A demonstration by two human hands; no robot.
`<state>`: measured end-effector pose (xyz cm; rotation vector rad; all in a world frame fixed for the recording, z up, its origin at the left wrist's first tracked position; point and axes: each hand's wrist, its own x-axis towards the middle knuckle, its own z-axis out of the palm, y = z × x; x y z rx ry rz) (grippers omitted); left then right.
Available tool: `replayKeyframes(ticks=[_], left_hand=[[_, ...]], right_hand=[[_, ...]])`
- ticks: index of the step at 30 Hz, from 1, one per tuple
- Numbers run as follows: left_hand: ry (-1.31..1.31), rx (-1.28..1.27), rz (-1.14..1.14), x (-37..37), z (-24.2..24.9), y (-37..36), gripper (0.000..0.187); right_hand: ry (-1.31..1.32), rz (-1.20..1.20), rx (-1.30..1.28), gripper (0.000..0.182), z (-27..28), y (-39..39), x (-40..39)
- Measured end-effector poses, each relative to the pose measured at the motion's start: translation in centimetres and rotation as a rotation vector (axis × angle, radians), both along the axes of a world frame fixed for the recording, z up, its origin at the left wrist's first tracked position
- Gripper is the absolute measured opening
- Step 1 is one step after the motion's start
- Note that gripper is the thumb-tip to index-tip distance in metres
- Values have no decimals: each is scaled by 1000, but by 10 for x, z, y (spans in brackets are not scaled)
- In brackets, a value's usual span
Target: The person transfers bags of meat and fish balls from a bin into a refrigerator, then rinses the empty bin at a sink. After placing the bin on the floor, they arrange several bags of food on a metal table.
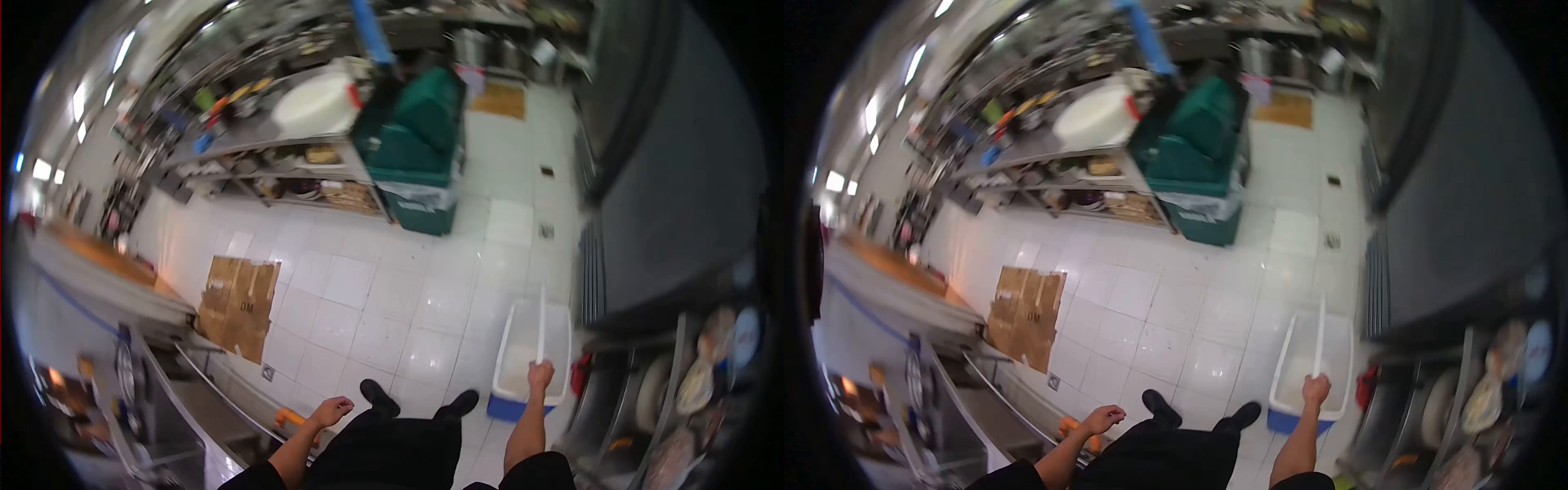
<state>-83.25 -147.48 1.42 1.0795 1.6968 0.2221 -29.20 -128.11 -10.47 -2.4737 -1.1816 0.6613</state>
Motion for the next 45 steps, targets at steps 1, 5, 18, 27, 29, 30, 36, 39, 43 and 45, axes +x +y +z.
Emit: replayKeyframes(ticks=[1, 5, 18, 27, 29, 30, 36, 39, 43, 45], left_hand=[[19, 83, 31, -10, 2, -11, 24], [-69, 94, 285, -53, -24, -77, 25], [237, 837, 366, -190, 96, -67, 47], [1197, 955, 370, -277, 243, -112, 42], [1324, 982, 476, -301, 282, -120, 39], [1444, 1032, 545, -311, 297, -125, 37], [1707, 852, 816, -370, 352, -154, 41], [1745, 705, 917, -403, 354, -173, 43], [1701, 550, 1134, -421, 326, -197, 45], [1668, 452, 1220, -428, 326, -212, 45]], right_hand=[[-114, 126, -10, 26, 15, 14, -26], [-66, 381, -115, 34, 83, 15, -120], [116, 1548, 229, 22, 326, 1, -533], [656, 2150, 573, 47, 562, 2, -765], [812, 2194, 784, 51, 612, -10, -826], [839, 2177, 825, 50, 630, -14, -855], [1161, 2398, 551, 31, 663, -63, -1089], [1276, 2514, 204, 29, 631, -119, -1185], [1177, 2598, -249, 26, 583, -200, -1268], [1125, 2714, -294, 25, 569, -236, -1303]])
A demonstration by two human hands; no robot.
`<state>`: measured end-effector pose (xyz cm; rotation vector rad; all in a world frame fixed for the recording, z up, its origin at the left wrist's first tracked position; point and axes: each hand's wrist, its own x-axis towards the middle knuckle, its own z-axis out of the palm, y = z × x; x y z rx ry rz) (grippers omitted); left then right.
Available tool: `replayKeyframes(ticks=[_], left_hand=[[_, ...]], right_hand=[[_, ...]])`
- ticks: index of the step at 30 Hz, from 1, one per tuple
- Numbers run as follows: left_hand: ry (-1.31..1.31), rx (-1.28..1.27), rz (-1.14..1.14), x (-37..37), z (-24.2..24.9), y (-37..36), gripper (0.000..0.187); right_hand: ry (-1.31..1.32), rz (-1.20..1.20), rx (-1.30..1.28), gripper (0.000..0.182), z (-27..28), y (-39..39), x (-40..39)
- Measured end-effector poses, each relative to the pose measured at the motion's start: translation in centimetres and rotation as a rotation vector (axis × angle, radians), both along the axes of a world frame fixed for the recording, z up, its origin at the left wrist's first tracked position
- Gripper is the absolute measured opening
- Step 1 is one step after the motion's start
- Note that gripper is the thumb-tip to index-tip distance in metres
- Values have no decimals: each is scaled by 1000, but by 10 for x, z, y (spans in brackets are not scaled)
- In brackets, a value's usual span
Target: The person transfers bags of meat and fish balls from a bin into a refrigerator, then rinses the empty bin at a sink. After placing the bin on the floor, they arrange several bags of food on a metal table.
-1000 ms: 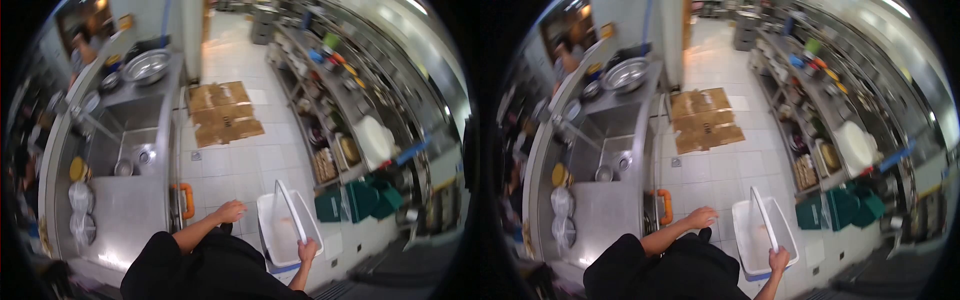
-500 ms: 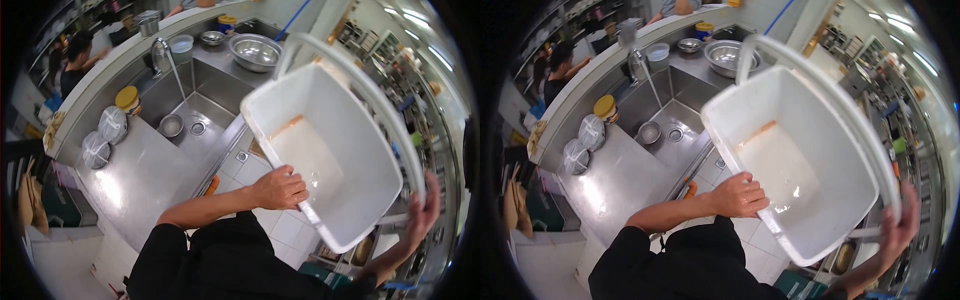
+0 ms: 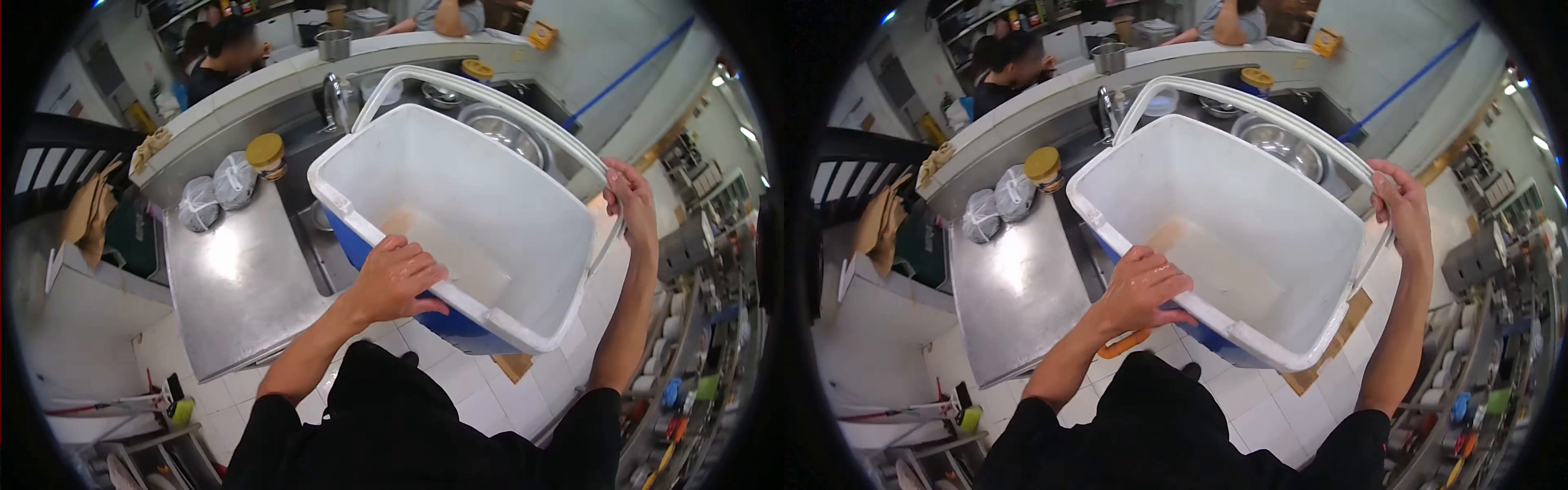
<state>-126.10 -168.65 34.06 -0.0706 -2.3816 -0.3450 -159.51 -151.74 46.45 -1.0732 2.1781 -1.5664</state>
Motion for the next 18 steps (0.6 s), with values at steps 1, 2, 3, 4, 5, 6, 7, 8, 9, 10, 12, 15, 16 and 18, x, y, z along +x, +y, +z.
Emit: replayKeyframes(ticks=[1, 2, 3, 4, 5, 6, 7, 8, 9, 10, 12, 15, 16, 18], left_hand=[[-12, 0, 22, -5, -2, -8, 45], [27, 17, 39, -9, -4, -12, 44], [69, 32, 51, -16, -5, -20, 44], [69, 30, 61, -18, -5, -27, 44], [55, 57, 74, -17, -5, -35, 45], [52, 79, 91, -20, -3, -49, 46], [62, 75, 108, -22, -2, -63, 46], [52, 133, 90, -21, -1, -75, 45], [41, 191, 70, -17, -1, -85, 45], [56, 231, 74, -16, -3, -99, 46], [28, 254, 88, -14, -11, -130, 47], [-46, 331, 70, -19, -21, -170, 47], [-47, 371, 47, -19, -28, -185, 47], [-60, 438, 23, -20, -39, -212, 46]], right_hand=[[24, 62, 66, 24, -7, -18, -16], [62, 53, 206, 24, -12, -30, -28], [60, 66, 206, 24, -30, -41, -46], [575, 151, 234, 24, -56, -51, -69], [1088, 229, 249, 24, -71, -60, -83], [951, 360, 167, 25, -60, -70, -60], [809, 494, 90, 26, -43, -75, -24], [852, 581, 88, 35, -35, -79, -7], [891, 667, 84, 44, -32, -81, 7], [887, 680, 81, 44, -36, -85, 16], [951, 744, 141, 60, -40, -101, 25], [873, 778, 20, 62, -56, -146, 17], [903, 745, -142, 62, -66, -167, 20], [900, 738, -134, 62, -78, -192, 22]])
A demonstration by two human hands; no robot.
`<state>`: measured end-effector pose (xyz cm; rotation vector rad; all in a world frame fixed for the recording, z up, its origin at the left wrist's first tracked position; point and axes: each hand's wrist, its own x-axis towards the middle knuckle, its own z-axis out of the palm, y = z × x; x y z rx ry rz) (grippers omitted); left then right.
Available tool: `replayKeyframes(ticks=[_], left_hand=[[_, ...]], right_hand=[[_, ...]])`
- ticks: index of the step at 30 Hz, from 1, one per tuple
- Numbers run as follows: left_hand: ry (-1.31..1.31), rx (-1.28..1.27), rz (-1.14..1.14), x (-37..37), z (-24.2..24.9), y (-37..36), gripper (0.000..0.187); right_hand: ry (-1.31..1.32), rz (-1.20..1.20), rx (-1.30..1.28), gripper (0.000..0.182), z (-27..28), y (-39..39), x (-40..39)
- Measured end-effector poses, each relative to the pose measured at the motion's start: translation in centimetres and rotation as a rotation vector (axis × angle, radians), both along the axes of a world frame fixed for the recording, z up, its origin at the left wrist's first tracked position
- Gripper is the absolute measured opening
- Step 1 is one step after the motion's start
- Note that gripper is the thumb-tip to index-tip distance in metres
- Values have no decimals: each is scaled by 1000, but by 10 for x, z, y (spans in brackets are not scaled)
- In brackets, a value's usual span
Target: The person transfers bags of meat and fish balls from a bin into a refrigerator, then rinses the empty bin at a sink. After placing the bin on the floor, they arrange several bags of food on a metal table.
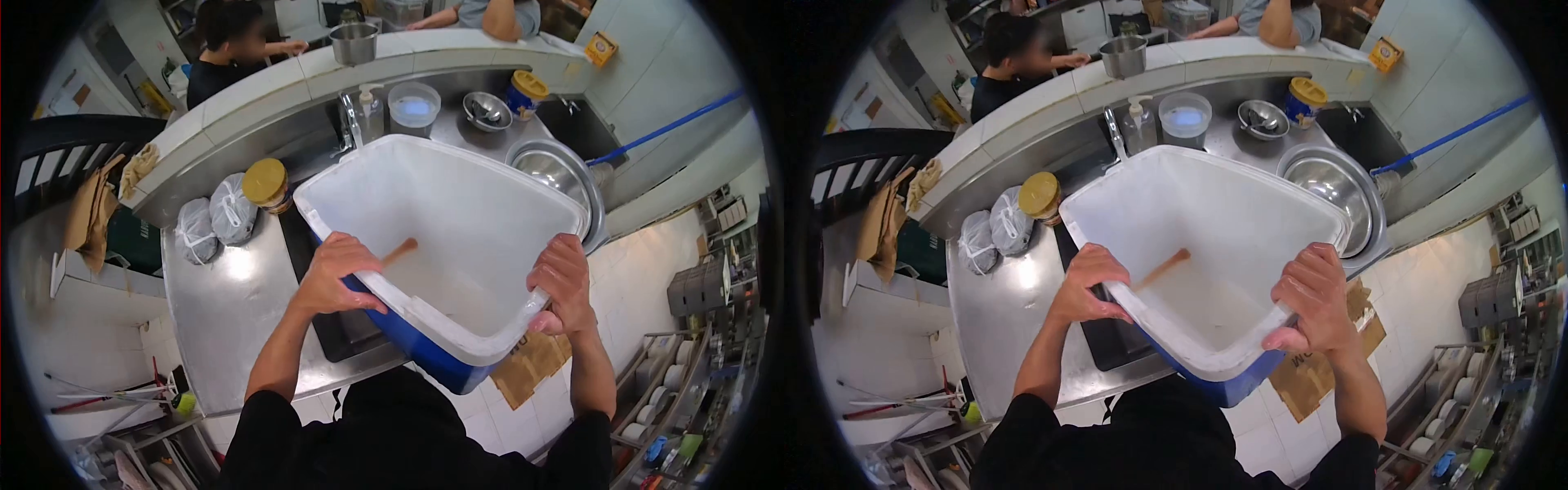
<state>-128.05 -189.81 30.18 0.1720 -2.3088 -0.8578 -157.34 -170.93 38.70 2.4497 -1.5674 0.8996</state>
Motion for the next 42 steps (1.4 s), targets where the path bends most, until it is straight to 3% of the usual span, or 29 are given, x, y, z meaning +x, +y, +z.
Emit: replayKeyframes(ticks=[3, 5, 6, 7, 9, 14, 16, 20, 22, 23, 25, 29, 31, 32, 34, 39, 41, 42], left_hand=[[-80, 66, -56, 2, -3, -34, 44], [-240, 209, -215, 5, -5, -61, 40], [-273, 347, -326, 3, -5, -77, 34], [-361, 661, -344, -1, -1, -88, 28], [-655, 747, -241, -28, -12, -126, 40], [-864, 753, -135, -111, -93, -224, 25], [-977, 892, 78, -133, -103, -239, 23], [-952, 991, -90, -158, -106, -232, 24], [-1010, 477, -221, -159, -126, -237, 27], [-1011, 475, -225, -157, -134, -242, 27], [-924, -398, -346, -140, -142, -253, 29], [-1154, -390, -223, -93, -109, -263, 29], [-976, -74, -215, -71, -83, -258, 30], [-976, -83, -210, -70, -78, -254, 30], [-898, 160, -154, -67, -73, -249, 28], [-840, 170, -61, -97, -69, -234, 29], [-876, 158, -74, -113, -76, -235, 30], [-870, 284, -133, -121, -84, -235, 29]], right_hand=[[-29, -15, -33, 60, -16, -28, 7], [-75, -35, -68, 59, -24, -44, 14], [-85, -39, -81, 57, -27, -50, 17], [-94, -47, -96, 54, -29, -56, 21], [-101, -64, -90, 48, -34, -68, 29], [-125, -85, -99, 42, -44, -83, 47], [-137, -87, -90, 41, -43, -81, 48], [-168, -133, -34, 36, -41, -76, 51], [-187, -161, -44, 35, -43, -72, 55], [-190, -170, -45, 35, -42, -71, 55], [-194, -172, -49, 36, -41, -67, 56], [-203, -194, -20, 34, -38, -58, 60], [-209, -211, -23, 34, -35, -51, 62], [-179, -206, 7, 37, -34, -47, 62], [-147, -201, 26, 40, -30, -39, 66], [-102, -236, 164, 53, -10, -18, 89], [-107, -259, 179, 50, -9, -12, 96], [-99, -278, 187, 48, -7, -10, 99]])
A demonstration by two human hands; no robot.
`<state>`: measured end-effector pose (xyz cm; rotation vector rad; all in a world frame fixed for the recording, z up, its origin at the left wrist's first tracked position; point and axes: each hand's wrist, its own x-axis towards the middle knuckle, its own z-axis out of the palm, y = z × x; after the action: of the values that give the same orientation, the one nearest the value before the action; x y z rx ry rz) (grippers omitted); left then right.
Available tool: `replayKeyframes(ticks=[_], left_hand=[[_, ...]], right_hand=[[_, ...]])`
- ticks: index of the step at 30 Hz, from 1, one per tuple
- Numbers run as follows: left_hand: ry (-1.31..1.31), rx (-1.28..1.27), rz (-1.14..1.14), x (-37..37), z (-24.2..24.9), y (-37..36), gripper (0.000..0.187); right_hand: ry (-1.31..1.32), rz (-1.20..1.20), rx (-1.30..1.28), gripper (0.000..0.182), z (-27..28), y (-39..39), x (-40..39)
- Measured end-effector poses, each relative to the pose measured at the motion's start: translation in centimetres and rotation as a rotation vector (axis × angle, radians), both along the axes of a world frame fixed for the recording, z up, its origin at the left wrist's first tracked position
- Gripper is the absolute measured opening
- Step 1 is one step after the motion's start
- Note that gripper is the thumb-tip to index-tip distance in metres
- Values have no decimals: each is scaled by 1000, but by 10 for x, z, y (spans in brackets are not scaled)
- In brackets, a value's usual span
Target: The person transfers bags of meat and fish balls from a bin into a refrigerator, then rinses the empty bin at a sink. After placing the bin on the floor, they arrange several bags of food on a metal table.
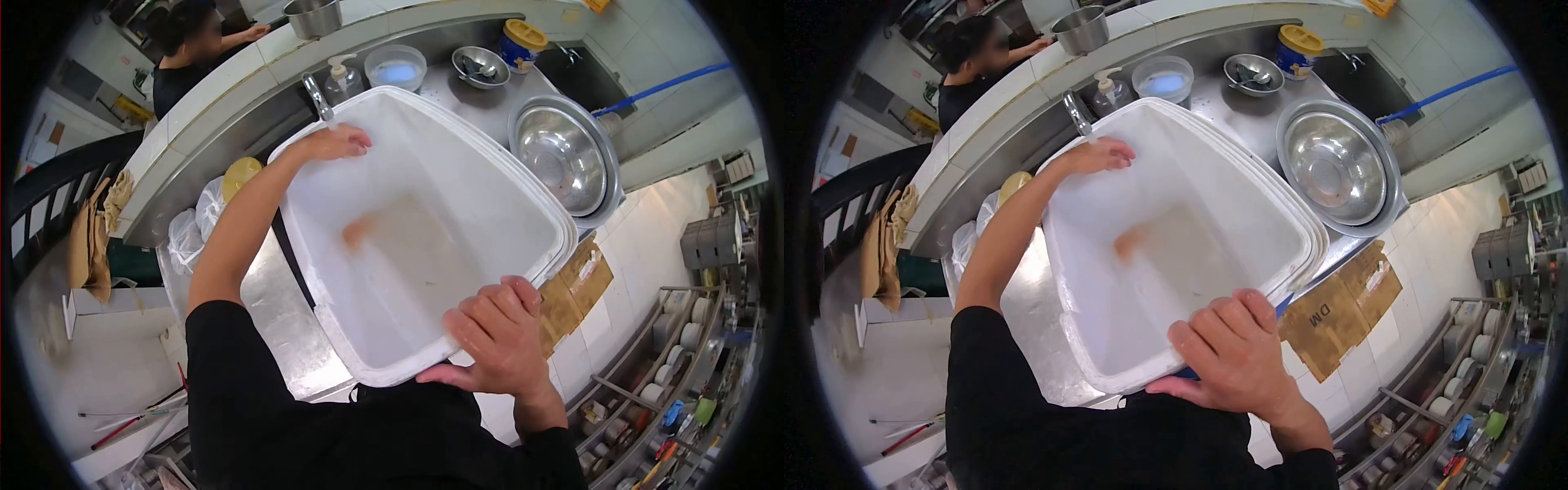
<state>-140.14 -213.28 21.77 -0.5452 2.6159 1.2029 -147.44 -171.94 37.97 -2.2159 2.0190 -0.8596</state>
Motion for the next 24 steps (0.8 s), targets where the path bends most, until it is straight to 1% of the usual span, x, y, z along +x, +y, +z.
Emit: replayKeyframes(ticks=[1, 2, 4, 5, 7, 8, 10, 11, 13, 14, 16, 18, 20, 22, 23, 24], left_hand=[[-1, 134, 1, -6, -7, -2, 29], [-2, 135, -6, -12, -13, -4, 29], [-76, 52, -79, -26, -16, 1, 26], [-81, 55, -86, -30, -16, 2, 26], [11, -85, -171, -38, -22, 1, 25], [9, -80, -177, -38, -27, -3, 25], [198, -290, -392, -25, -42, -13, 24], [193, -284, -392, -15, -44, -18, 24], [-302, -131, -439, 8, -22, -12, 27], [-310, -128, -433, 17, -4, 2, 27], [-684, -412, -271, 34, 29, 36, 33], [-681, -407, -288, 61, 33, 44, 35], [-674, -412, -306, 86, 44, 52, 37], [-718, -231, -181, 107, 61, 64, 38], [-720, -232, -175, 118, 67, 72, 38], [-683, -141, -91, 129, 72, 79, 39]], right_hand=[[7, -17, 9, 47, 1, 1, 3], [6, -23, 11, 47, 0, 2, 7], [26, -52, -30, 47, -3, 3, 16], [22, -59, -26, 47, -4, 3, 21], [39, -74, -59, 40, -7, 0, 27], [23, -80, -58, 36, -7, -2, 29], [-6, -80, -44, 34, -5, -4, 29], [-31, -75, -38, 32, -5, -5, 29], [-40, -70, -47, 32, -7, -10, 27], [-43, -66, -60, 33, -8, -13, 26], [-58, -38, -78, 35, -11, -17, 17], [-95, 18, -126, 41, -17, -22, 4], [-132, 77, -161, 41, -23, -27, -12], [-167, 128, -197, 41, -27, -33, -26], [-192, 159, -203, 40, -29, -36, -32], [-217, 191, -208, 40, -30, -40, -38]])
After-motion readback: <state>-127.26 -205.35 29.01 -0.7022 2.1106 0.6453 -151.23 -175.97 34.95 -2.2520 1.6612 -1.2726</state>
